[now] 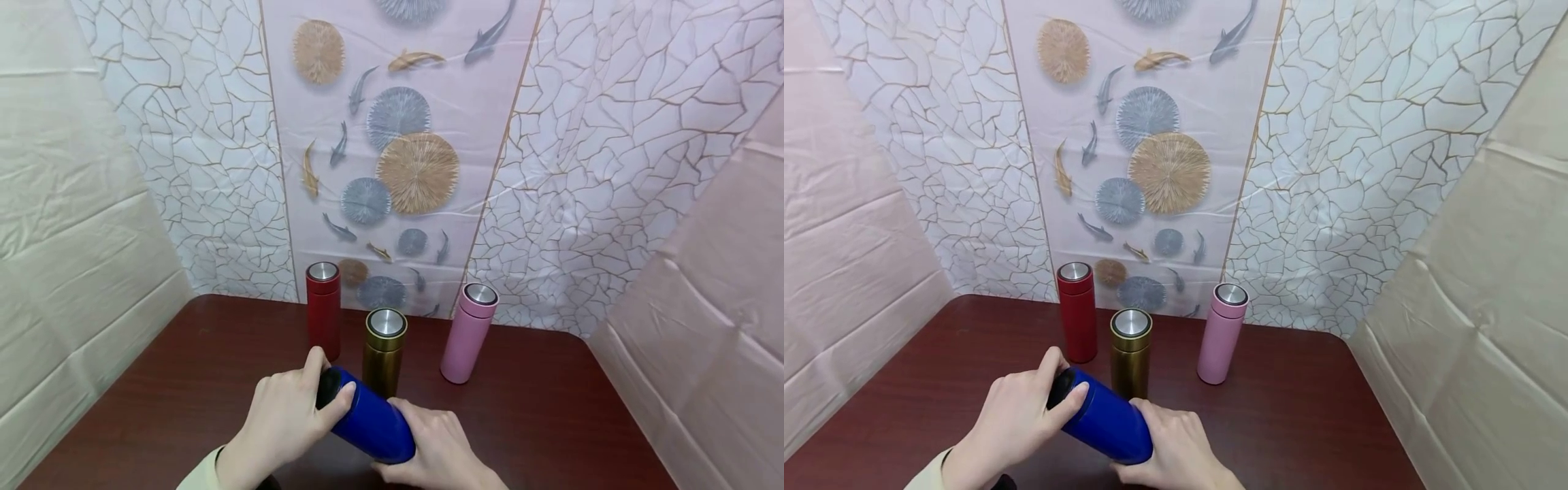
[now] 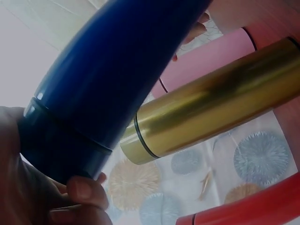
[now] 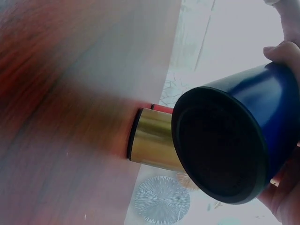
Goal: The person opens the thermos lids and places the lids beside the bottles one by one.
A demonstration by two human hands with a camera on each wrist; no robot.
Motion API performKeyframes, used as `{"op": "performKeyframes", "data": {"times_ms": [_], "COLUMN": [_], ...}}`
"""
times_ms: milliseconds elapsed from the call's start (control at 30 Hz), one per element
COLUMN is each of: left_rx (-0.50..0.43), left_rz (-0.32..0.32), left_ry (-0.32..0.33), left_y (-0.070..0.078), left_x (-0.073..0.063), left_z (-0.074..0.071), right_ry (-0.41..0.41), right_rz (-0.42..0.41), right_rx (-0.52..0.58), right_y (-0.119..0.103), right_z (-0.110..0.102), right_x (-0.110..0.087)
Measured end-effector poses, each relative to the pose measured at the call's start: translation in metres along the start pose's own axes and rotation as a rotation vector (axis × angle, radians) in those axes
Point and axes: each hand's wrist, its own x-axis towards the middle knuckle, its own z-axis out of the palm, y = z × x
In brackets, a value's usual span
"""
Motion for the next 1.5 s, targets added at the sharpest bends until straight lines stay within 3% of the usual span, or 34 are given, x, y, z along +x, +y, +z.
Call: {"op": "performKeyframes", "data": {"times_ms": [100, 167, 300, 367, 533, 633, 833, 933, 1100, 1267, 1400, 1500], "left_rx": [-0.023, -0.046, -0.116, -0.161, -0.243, -0.288, -0.328, -0.323, -0.295, -0.23, -0.194, -0.185], "left_rz": [-0.079, -0.093, -0.067, -0.016, 0.203, 0.362, 0.756, 0.857, 0.84, 0.784, 0.722, 0.679], "left_ry": [-0.066, -0.086, -0.094, -0.084, 0.004, 0.057, 0.179, 0.219, 0.287, 0.362, 0.344, 0.322], "left_y": [0.002, 0.003, 0.002, 0.002, 0.0, -0.003, -0.008, -0.008, -0.005, -0.001, -0.001, -0.002], "left_x": [0.004, 0.005, 0.001, -0.003, -0.01, -0.008, 0.002, 0.004, 0.005, 0.007, 0.005, 0.001], "left_z": [-0.003, -0.004, -0.003, -0.001, 0.004, 0.004, 0.004, 0.004, 0.004, 0.002, 0.004, 0.006], "right_ry": [0.035, 0.05, 0.021, -0.048, -0.267, -0.343, -0.438, -0.465, -0.455, -0.489, -0.497, -0.483], "right_rz": [0.01, 0.012, 0.019, 0.045, 0.142, 0.17, 0.104, 0.045, 0.009, 0.108, 0.156, 0.143], "right_rx": [-0.009, -0.014, 0.017, 0.086, 0.349, 0.491, 0.705, 0.722, 0.678, 0.718, 0.671, 0.633], "right_y": [-0.001, -0.002, -0.001, -0.001, -0.001, 0.0, 0.0, 0.001, 0.001, -0.002, -0.002, -0.001], "right_z": [0.0, -0.002, -0.01, -0.016, -0.026, -0.031, -0.034, -0.032, -0.028, -0.026, -0.024, -0.022], "right_x": [0.0, 0.001, 0.002, 0.001, -0.003, -0.004, -0.005, -0.006, -0.007, -0.005, -0.004, -0.006]}}
